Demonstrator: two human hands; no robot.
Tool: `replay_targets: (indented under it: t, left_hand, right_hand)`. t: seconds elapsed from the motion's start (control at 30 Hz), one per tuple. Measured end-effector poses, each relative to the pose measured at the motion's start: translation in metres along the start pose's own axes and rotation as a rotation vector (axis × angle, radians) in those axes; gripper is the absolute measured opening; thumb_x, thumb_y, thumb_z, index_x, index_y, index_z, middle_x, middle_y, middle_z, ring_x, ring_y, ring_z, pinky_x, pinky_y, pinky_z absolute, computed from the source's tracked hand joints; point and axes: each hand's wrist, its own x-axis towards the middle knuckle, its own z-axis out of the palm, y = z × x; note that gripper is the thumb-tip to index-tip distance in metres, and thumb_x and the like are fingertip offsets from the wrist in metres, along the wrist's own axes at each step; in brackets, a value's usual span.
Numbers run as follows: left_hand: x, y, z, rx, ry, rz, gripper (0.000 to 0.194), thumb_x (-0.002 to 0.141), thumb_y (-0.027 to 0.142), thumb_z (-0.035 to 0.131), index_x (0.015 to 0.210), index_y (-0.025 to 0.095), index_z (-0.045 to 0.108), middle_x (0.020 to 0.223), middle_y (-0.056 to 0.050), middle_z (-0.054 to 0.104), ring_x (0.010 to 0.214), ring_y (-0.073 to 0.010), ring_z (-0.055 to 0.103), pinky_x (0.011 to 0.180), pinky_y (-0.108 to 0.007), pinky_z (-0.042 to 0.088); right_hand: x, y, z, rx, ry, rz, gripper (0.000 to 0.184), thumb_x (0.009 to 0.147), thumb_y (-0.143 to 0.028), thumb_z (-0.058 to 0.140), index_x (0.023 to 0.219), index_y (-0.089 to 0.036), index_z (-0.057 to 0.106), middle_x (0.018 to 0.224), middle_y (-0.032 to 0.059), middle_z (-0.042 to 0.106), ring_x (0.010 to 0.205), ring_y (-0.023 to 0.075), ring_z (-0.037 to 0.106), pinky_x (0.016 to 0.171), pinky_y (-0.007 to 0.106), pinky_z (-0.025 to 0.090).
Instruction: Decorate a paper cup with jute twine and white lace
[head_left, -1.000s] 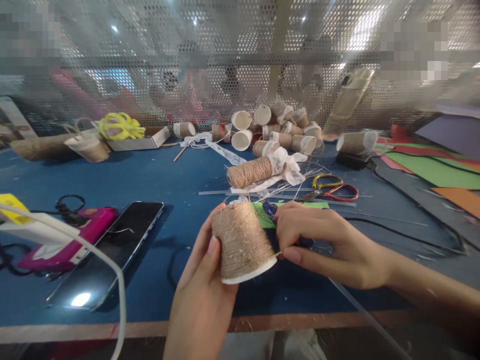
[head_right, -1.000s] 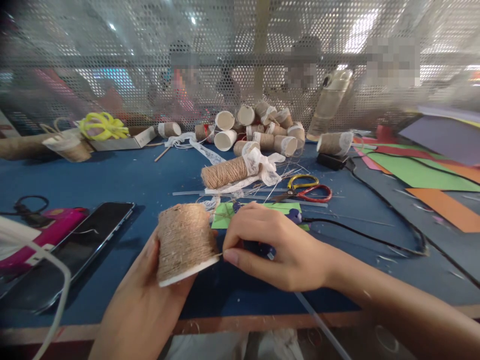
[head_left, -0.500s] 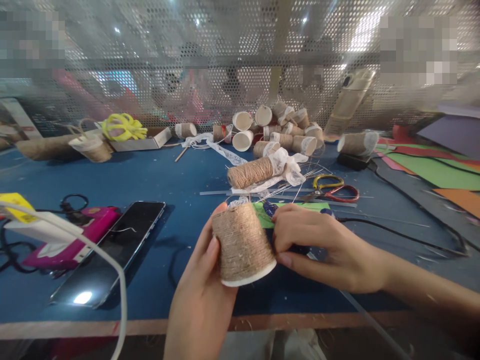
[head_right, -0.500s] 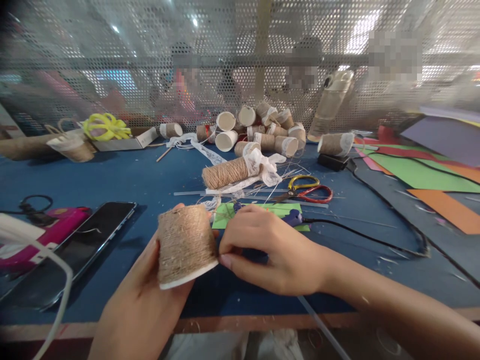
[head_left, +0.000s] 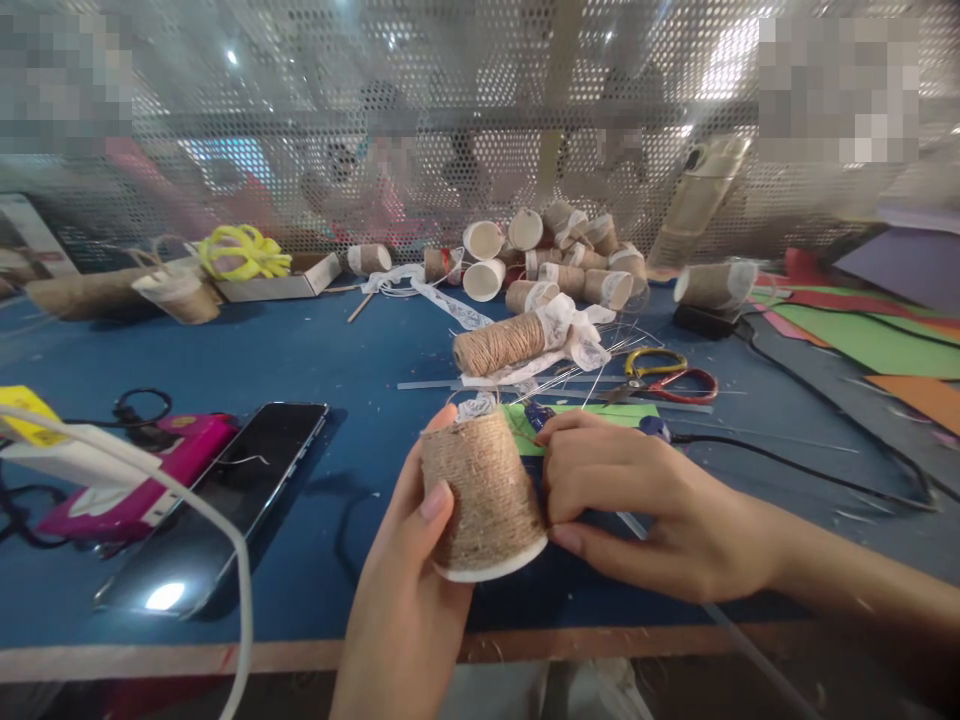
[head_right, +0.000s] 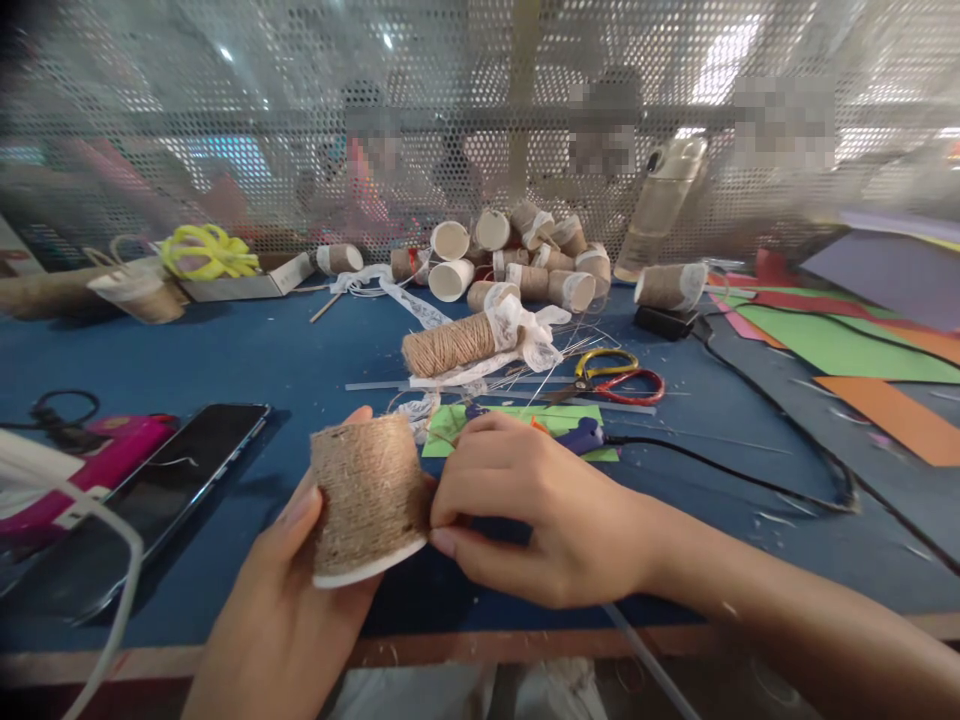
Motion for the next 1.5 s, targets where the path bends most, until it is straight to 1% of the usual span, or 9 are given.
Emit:
replay_targets:
  t: [0.17, 0.3, 0.37, 0.53, 0.7, 0.87, 1.0, 1.2, 1.5]
  left_hand:
    - [0.000, 0.001, 0.002, -0.021, 0.039, -0.020, 0.045, 0.090, 0.037, 0.064, 0.135, 0.038, 0.064, 0.139, 0.000, 0.068, 0.141, -0.0313, 0.052, 0.108, -0.045, 0.053]
    - [0.000, 0.006, 0.004, -0.123, 0.050, -0.007, 0.032, 0.094, 0.042, 0.059, 0.123, 0.036, 0.072, 0.125, 0.000, 0.075, 0.129, -0.0293, 0.062, 0.107, -0.045, 0.054]
    - [-0.001, 0.008, 0.003, -0.211, 0.059, -0.003, 0.033, 0.092, 0.047, 0.061, 0.117, 0.032, 0.075, 0.112, -0.003, 0.080, 0.112, -0.0295, 0.072, 0.100, -0.046, 0.059]
    - [-0.004, 0.011, 0.003, -0.329, 0.040, 0.081, 0.036, 0.088, 0.044, 0.067, 0.119, 0.027, 0.073, 0.110, -0.005, 0.080, 0.094, -0.0256, 0.077, 0.082, -0.035, 0.066]
    - [-0.006, 0.014, 0.012, -0.288, 0.090, 0.093, 0.036, 0.087, 0.044, 0.069, 0.116, 0.023, 0.073, 0.103, -0.007, 0.080, 0.088, -0.0233, 0.077, 0.079, -0.029, 0.065]
    - [-0.002, 0.012, 0.008, -0.255, -0.026, 0.157, 0.040, 0.086, 0.042, 0.070, 0.121, 0.023, 0.071, 0.105, -0.008, 0.077, 0.090, -0.0251, 0.075, 0.077, -0.033, 0.065]
    - [0.004, 0.008, -0.002, -0.234, -0.108, 0.168, 0.045, 0.086, 0.041, 0.068, 0.129, 0.026, 0.066, 0.109, -0.009, 0.075, 0.091, -0.0259, 0.074, 0.081, -0.038, 0.064]
    - [0.009, 0.005, -0.009, -0.201, -0.152, 0.162, 0.053, 0.088, 0.043, 0.066, 0.139, 0.028, 0.060, 0.109, -0.011, 0.075, 0.093, -0.0294, 0.074, 0.084, -0.044, 0.062]
    - [0.008, 0.007, -0.007, -0.213, -0.179, 0.148, 0.059, 0.088, 0.041, 0.065, 0.144, 0.028, 0.055, 0.108, -0.010, 0.075, 0.091, -0.0282, 0.074, 0.085, -0.045, 0.062]
  right_hand:
    - [0.002, -0.001, 0.004, -0.012, -0.015, -0.020, 0.017, 0.096, -0.013, 0.056, 0.081, -0.016, 0.063, 0.076, 0.0020, 0.064, 0.076, 0.0148, 0.055, 0.091, 0.037, 0.048]
    - [-0.002, 0.009, -0.010, -0.030, 0.053, -0.069, 0.010, 0.097, -0.013, 0.060, 0.104, -0.016, 0.067, 0.100, 0.0085, 0.071, 0.103, 0.0195, 0.063, 0.097, 0.039, 0.051]
    - [-0.009, 0.020, -0.023, -0.168, 0.097, -0.037, 0.030, 0.095, -0.006, 0.053, 0.121, -0.018, 0.064, 0.116, 0.0103, 0.069, 0.116, 0.0209, 0.061, 0.105, 0.042, 0.048]
    - [-0.029, 0.058, -0.051, -0.435, -0.098, 0.200, 0.052, 0.092, -0.013, 0.051, 0.143, -0.024, 0.055, 0.143, 0.0108, 0.061, 0.137, 0.0285, 0.052, 0.116, 0.056, 0.041]
    - [-0.031, 0.086, -0.065, -0.435, -0.242, 0.340, 0.043, 0.099, -0.032, 0.052, 0.141, -0.022, 0.058, 0.143, 0.0135, 0.061, 0.133, 0.0314, 0.056, 0.113, 0.058, 0.043]
    - [-0.018, 0.095, -0.072, -0.404, -0.324, 0.375, 0.041, 0.096, -0.036, 0.057, 0.134, -0.024, 0.062, 0.136, 0.0116, 0.065, 0.126, 0.0297, 0.060, 0.106, 0.052, 0.049]
    - [-0.008, 0.107, -0.068, -0.504, -0.280, 0.311, 0.030, 0.096, -0.031, 0.054, 0.121, -0.021, 0.067, 0.123, 0.0121, 0.069, 0.116, 0.0287, 0.063, 0.100, 0.048, 0.050]
    - [0.004, 0.117, -0.062, -0.656, -0.215, 0.391, 0.020, 0.098, -0.031, 0.052, 0.097, -0.021, 0.070, 0.103, 0.0065, 0.075, 0.096, 0.0251, 0.069, 0.081, 0.037, 0.049]
    - [0.021, 0.131, -0.059, -0.825, -0.105, 0.501, 0.017, 0.093, -0.027, 0.058, 0.092, -0.021, 0.074, 0.098, 0.0066, 0.077, 0.086, 0.0247, 0.070, 0.066, 0.031, 0.043]
